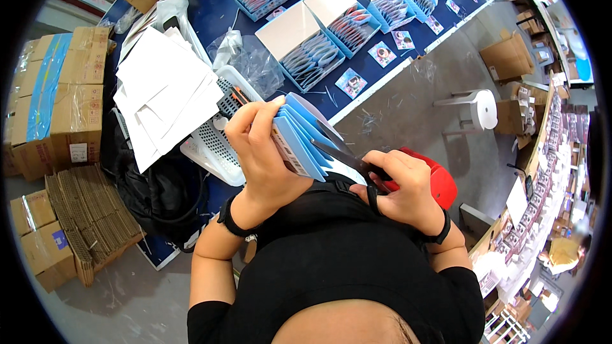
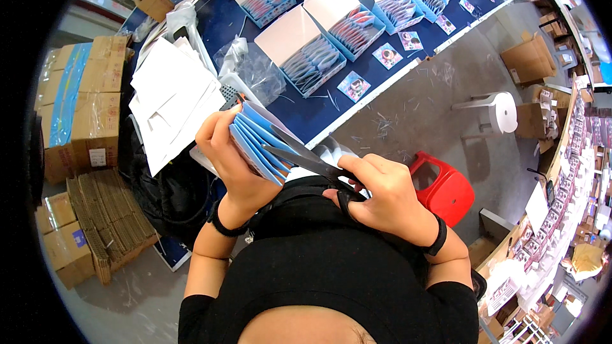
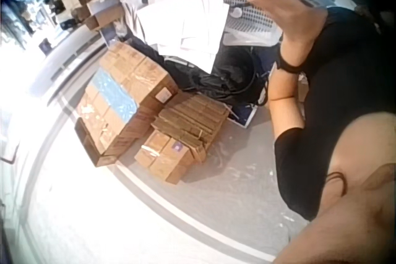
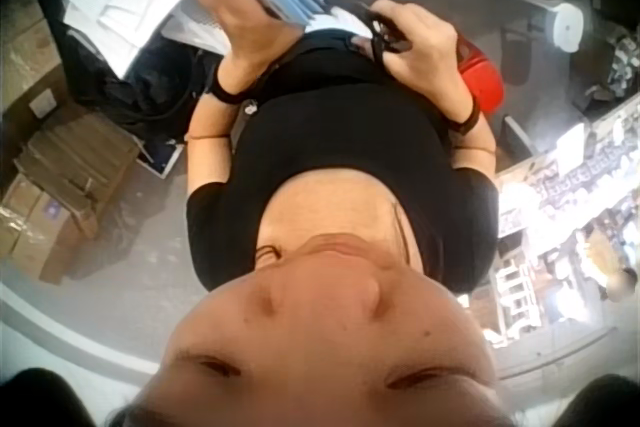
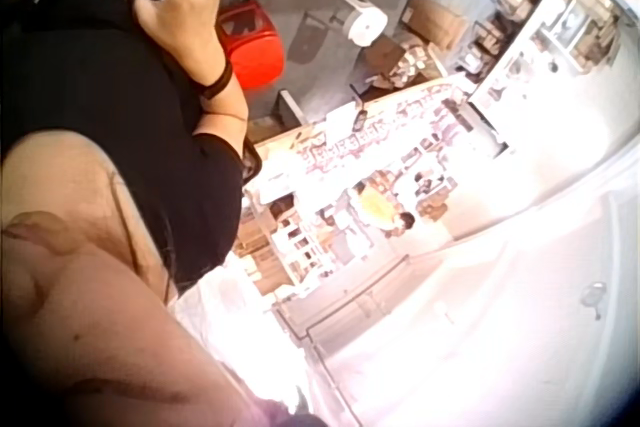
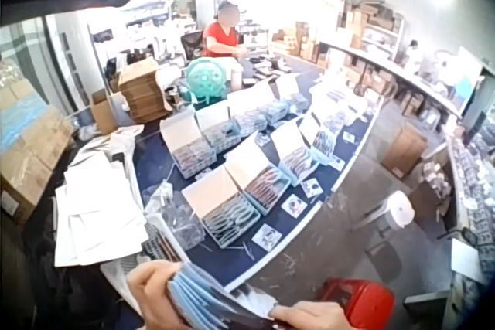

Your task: The person handles stacks of small blue plastic-wrapped items at a workbench. They use scissors to trim the edges of the plastic packaging on the stacks. The person also moves items between boxes and a white basket on the table.

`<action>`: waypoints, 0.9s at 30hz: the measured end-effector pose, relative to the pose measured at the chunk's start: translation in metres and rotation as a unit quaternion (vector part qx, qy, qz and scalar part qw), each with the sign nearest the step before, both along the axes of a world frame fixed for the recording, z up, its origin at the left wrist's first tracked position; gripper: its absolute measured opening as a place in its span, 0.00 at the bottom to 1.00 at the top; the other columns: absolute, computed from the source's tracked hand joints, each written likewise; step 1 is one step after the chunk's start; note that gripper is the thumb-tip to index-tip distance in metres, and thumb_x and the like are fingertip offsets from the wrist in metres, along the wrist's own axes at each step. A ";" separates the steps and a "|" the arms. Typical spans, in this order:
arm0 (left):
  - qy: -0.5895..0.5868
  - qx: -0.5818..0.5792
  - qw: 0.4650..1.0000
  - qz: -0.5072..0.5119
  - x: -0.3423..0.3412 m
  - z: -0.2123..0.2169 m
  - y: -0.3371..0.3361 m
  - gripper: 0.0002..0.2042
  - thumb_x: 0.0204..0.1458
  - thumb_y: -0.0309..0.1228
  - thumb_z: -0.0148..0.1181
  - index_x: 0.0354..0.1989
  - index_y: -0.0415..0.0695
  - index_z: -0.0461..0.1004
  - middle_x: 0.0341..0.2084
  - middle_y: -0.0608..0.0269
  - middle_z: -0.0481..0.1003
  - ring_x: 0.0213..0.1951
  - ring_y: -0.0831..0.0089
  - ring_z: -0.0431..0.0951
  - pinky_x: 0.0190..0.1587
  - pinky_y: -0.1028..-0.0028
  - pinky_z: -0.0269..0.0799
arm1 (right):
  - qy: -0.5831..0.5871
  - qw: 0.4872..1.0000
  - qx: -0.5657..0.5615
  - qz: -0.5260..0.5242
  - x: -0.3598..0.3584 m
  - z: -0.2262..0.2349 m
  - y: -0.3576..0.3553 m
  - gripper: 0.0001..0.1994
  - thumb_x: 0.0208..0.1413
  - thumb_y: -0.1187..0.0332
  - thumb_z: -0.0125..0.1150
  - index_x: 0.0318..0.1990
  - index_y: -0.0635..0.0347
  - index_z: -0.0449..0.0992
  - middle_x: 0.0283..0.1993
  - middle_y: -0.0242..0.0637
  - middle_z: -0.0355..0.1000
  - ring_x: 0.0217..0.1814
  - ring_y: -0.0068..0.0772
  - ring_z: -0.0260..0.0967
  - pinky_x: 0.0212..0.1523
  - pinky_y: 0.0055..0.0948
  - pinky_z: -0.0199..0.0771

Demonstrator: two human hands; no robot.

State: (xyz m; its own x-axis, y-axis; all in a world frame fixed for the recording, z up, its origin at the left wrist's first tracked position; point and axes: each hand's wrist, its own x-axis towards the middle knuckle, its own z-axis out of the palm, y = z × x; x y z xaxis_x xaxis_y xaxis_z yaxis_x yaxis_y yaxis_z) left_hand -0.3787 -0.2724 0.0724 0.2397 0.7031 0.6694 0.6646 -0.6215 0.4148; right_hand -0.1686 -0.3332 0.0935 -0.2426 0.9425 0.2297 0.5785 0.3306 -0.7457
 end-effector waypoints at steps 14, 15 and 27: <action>0.001 -0.023 1.000 -0.009 -0.003 0.001 -0.001 0.43 0.32 0.33 0.74 0.58 0.35 0.57 0.47 0.49 0.58 0.51 0.57 0.61 0.51 0.66 0.60 | 0.000 1.000 -0.008 -0.004 -0.003 -0.003 0.000 0.19 0.37 0.69 0.74 0.38 0.62 0.74 0.23 0.35 0.67 0.19 0.30 0.67 0.21 0.25 0.66; -0.004 -0.022 1.000 -0.011 -0.003 0.001 -0.001 0.43 0.31 0.33 0.75 0.58 0.36 0.56 0.47 0.49 0.58 0.51 0.57 0.62 0.51 0.66 0.61 | -0.001 1.000 -0.004 -0.006 -0.003 -0.003 0.000 0.19 0.37 0.69 0.74 0.38 0.62 0.74 0.22 0.35 0.67 0.19 0.30 0.67 0.21 0.25 0.66; -0.049 0.006 0.999 -0.014 0.000 0.005 0.002 0.36 0.33 0.23 0.69 0.55 0.35 0.59 0.46 0.48 0.62 0.46 0.55 0.67 0.49 0.65 0.65 | -0.007 1.000 0.018 -0.017 -0.006 -0.011 0.003 0.17 0.39 0.69 0.73 0.38 0.61 0.74 0.22 0.38 0.68 0.20 0.33 0.68 0.22 0.26 0.67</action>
State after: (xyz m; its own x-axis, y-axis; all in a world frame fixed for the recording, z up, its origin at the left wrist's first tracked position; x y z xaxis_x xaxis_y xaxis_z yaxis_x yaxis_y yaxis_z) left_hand -0.3791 -0.2699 0.0774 0.1920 0.6887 0.6991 0.6035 -0.6446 0.4693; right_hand -0.1746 -0.3302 0.0829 -0.2141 0.9414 0.2605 0.6009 0.3372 -0.7247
